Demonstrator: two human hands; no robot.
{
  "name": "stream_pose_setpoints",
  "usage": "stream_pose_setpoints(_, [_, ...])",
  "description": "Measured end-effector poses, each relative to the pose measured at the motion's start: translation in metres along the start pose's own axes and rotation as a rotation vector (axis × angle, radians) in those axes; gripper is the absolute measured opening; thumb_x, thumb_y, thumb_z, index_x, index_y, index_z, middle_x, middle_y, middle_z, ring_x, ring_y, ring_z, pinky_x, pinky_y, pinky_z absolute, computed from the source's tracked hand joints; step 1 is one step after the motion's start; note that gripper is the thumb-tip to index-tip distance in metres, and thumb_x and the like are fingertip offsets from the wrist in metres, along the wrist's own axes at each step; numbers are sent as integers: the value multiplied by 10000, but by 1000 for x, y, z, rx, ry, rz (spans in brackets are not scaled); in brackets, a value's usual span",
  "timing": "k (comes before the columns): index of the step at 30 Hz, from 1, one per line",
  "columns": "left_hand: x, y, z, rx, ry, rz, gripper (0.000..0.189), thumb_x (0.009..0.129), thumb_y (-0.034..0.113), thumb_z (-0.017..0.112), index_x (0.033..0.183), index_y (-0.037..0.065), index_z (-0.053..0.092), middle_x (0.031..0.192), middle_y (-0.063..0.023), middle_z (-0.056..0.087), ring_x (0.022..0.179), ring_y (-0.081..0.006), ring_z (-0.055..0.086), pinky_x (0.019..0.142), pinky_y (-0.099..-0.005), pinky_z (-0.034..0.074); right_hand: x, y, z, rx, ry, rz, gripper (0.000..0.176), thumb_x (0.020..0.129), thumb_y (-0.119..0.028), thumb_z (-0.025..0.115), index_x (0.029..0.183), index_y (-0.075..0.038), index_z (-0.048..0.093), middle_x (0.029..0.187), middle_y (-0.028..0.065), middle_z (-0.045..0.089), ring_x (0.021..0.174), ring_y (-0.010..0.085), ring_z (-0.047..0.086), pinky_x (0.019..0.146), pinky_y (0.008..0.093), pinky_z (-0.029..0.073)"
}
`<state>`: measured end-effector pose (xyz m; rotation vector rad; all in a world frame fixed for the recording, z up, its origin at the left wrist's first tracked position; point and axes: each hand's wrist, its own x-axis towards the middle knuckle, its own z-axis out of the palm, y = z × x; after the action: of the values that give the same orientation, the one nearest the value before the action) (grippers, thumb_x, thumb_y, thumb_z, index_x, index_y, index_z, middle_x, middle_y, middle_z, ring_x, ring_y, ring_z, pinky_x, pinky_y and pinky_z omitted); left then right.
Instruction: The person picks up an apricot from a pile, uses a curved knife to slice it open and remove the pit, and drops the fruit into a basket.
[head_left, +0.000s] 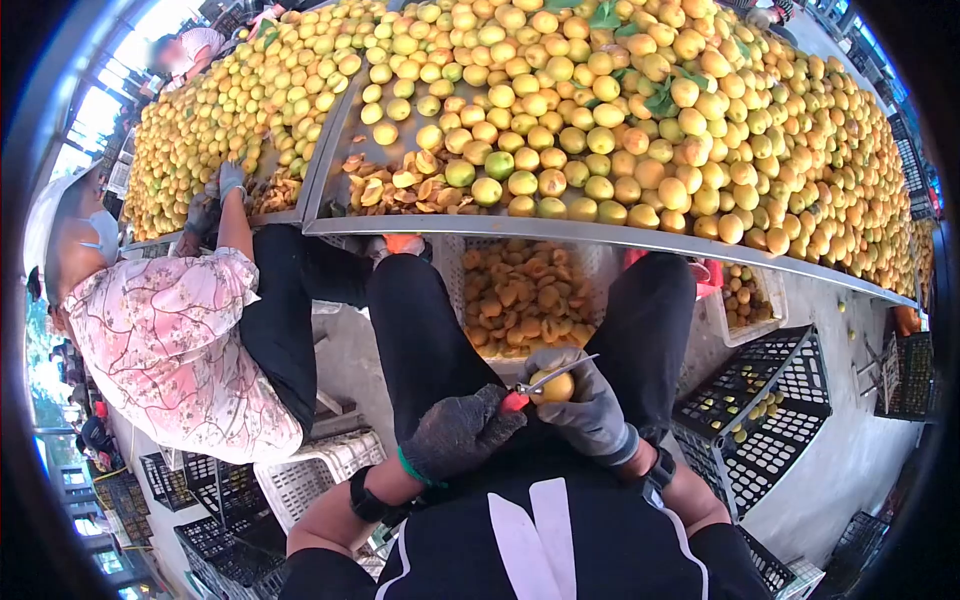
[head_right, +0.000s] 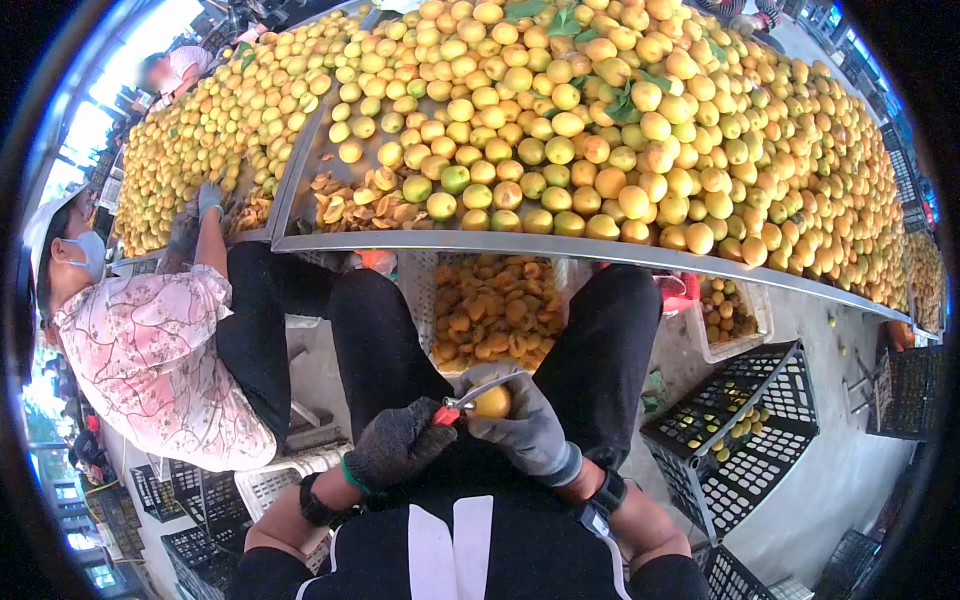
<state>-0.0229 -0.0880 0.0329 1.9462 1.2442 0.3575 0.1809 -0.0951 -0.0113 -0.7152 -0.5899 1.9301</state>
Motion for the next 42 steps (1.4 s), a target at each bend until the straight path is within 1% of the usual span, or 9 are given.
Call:
stream_pose_setpoints(11, [5,0,8,-4,-12,81,378,877,396,653,991,44,576,720,-167,637,646,-364,640,554,-438,499,-2,-5,3,-269,-85,-191,512,769,66,698,1202,-88,471,1171,72,528,1094,180,537,973,337,414])
stream_pose_setpoints(20, [24,15,-21,-228,-85,-124,456,847,369,706,1110,27,559,953,-197,652,916,-358,653,778,-414,507,-1,-25,7,-217,17,-50,562,776,-29,751,1266,-58,475,1220,60,545,1096,166,543,978,310,420])
stream_pose_setpoints(28, [17,8,2,-783,-421,-403,438,868,266,693,1208,30,550,991,-132,677,925,-247,661,816,-360,496,0,-37,-10,-1297,-223,-316,568,872,-267,700,1301,-13,427,1157,102,585,1053,206,572,912,351,460])
stream_pose_setpoints(30, [17,1,12,-703,-370,-274,434,872,274,687,1208,36,552,992,-145,679,923,-270,663,809,-369,498,-6,-21,-7,-1160,-147,-273,588,907,-370,617,1308,-14,376,1122,171,588,1015,286,615,851,357,485])
stream_pose_setpoints(32, [18,0,11,-623,-319,-152,430,875,283,680,1209,42,555,993,-158,681,922,-294,665,801,-378,500,-10,-13,7,-78,-23,-39,577,932,-399,573,1323,-24,375,1166,124,557,1045,206,584,811,298,482])
stream_pose_setpoints(34, [21,4,-5,-107,-411,-74,421,891,319,645,1205,54,558,991,-192,670,932,-360,651,803,-396,504,-15,-7,2,-14,-48,19,565,956,-428,523,1334,-32,381,1197,86,526,1047,143,545,787,244,466])
stream_pose_setpoints(38, [20,-13,-3,53,-452,-20,387,913,337,597,1180,60,565,1017,-223,649,942,-405,624,811,-410,509,-18,-1,-14,-31,-96,375,616,886,-462,632,1281,-35,429,1089,52,523,940,143,543,717,258,469])
stream_pose_setpoints(41, [19,-18,0,-85,-347,-121,338,923,320,583,1123,47,573,960,-182,667,897,-342,663,797,-378,525,-13,-3,-19,-177,6,20,539,864,-370,688,1241,-53,470,1167,79,532,1033,191,554,835,314,480])
stream_pose_setpoints(42, [16,-38,8,-931,-243,-235,311,917,290,605,1100,40,570,923,-155,663,871,-293,668,779,-357,528,-7,-12,-18,-116,70,-55,489,865,-320,697,1229,-69,488,1217,89,524,1089,226,559,928,357,475])
